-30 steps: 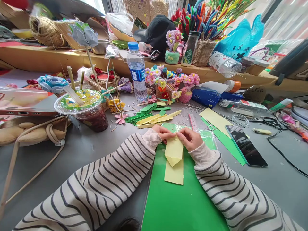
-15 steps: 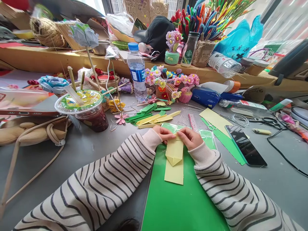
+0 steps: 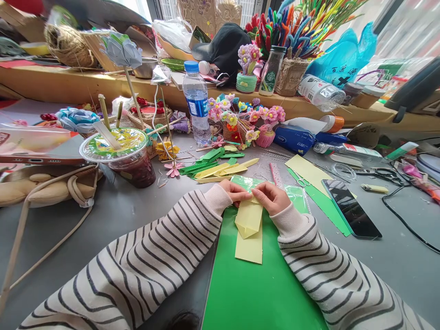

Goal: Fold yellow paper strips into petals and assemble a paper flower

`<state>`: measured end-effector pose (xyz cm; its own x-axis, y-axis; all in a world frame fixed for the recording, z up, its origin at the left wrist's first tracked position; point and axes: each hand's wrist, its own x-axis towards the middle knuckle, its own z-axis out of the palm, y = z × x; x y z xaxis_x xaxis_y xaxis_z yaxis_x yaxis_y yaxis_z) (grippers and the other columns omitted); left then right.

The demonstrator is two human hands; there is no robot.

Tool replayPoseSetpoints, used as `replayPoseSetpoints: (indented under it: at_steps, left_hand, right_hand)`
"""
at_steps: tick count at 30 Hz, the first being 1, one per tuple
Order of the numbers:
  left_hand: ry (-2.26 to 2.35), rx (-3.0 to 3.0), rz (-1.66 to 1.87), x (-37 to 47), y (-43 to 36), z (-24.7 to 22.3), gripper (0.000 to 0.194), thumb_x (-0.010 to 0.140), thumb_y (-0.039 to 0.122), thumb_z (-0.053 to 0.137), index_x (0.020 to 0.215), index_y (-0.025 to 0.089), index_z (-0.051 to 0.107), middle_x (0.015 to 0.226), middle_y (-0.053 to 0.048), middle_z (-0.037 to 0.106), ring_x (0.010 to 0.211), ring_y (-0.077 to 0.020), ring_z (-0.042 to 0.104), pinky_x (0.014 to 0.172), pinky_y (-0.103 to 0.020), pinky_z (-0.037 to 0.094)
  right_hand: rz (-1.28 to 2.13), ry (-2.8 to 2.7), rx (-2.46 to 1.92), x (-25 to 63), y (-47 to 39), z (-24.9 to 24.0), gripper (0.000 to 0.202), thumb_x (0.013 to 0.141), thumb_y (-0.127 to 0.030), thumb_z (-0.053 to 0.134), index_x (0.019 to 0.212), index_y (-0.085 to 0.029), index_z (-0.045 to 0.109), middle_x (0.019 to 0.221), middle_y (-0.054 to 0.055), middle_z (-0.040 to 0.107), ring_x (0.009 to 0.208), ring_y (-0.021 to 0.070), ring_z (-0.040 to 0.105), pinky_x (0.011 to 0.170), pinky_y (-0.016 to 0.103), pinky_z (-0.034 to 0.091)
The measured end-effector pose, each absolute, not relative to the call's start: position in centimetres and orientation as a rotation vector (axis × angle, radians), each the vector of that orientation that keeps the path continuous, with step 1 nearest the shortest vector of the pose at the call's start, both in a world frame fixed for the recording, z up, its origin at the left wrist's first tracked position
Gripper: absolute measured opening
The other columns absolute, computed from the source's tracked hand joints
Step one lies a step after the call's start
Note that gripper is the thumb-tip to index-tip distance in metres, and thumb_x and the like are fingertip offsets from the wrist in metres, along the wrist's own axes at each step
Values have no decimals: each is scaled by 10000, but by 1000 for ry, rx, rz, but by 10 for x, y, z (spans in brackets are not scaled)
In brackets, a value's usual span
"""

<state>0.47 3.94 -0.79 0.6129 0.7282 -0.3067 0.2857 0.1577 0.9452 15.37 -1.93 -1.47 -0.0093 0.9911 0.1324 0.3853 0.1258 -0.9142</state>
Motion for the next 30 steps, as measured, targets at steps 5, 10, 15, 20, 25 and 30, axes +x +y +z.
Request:
replayPoseSetpoints:
  at_steps: [5, 10, 15, 20, 25, 30]
  left_hand:
    - [930, 1419, 395, 5, 37, -4, 314, 516, 365, 641, 677, 95, 653, 485, -3, 541, 435, -54, 451, 464, -182, 394]
    - [906, 1378, 449, 7, 34, 0, 269, 461, 284, 683, 660, 106, 655, 500, 14, 542, 451, -46, 435, 470, -175, 381]
    - [934, 1389, 465, 7, 34, -1, 291, 475, 301, 672, 688, 103, 662, 507, -1, 560, 440, -48, 437, 467, -183, 391]
    - [948, 1421, 461, 6, 37, -3, 332, 494, 324, 660, 746, 107, 664, 534, -21, 591, 450, -64, 466, 471, -191, 408]
    - [976, 1445, 464, 6, 37, -3, 365, 495, 333, 656, 782, 108, 661, 586, -39, 615, 512, -95, 511, 520, -210, 432]
    - [985, 1446, 480, 6, 35, -3, 385, 499, 340, 648, 803, 104, 655, 596, -36, 613, 529, -101, 517, 551, -221, 437]
  right_hand:
    - [853, -1464, -1400, 153, -17, -20, 250, 672, -417, 507, 661, -167, 499, 554, -12, 471, 477, 90, 405, 431, 214, 331]
    - [814, -1413, -1428, 153, -15, -23, 280, 649, -451, 512, 637, -172, 494, 534, -16, 473, 460, 88, 399, 427, 215, 333]
    - [798, -1403, -1443, 152, -16, -21, 286, 651, -458, 505, 642, -172, 493, 530, -16, 466, 455, 87, 393, 418, 214, 327]
    - [796, -1399, -1447, 152, -16, -20, 286, 654, -463, 499, 638, -178, 487, 537, -9, 469, 466, 95, 405, 429, 222, 343]
    - [789, -1394, -1465, 152, -17, -20, 281, 659, -462, 493, 655, -181, 487, 538, -8, 466, 475, 98, 401, 433, 221, 337]
    - [795, -1366, -1446, 151, -18, -18, 273, 657, -448, 501, 644, -175, 490, 527, -15, 449, 468, 91, 385, 423, 216, 317]
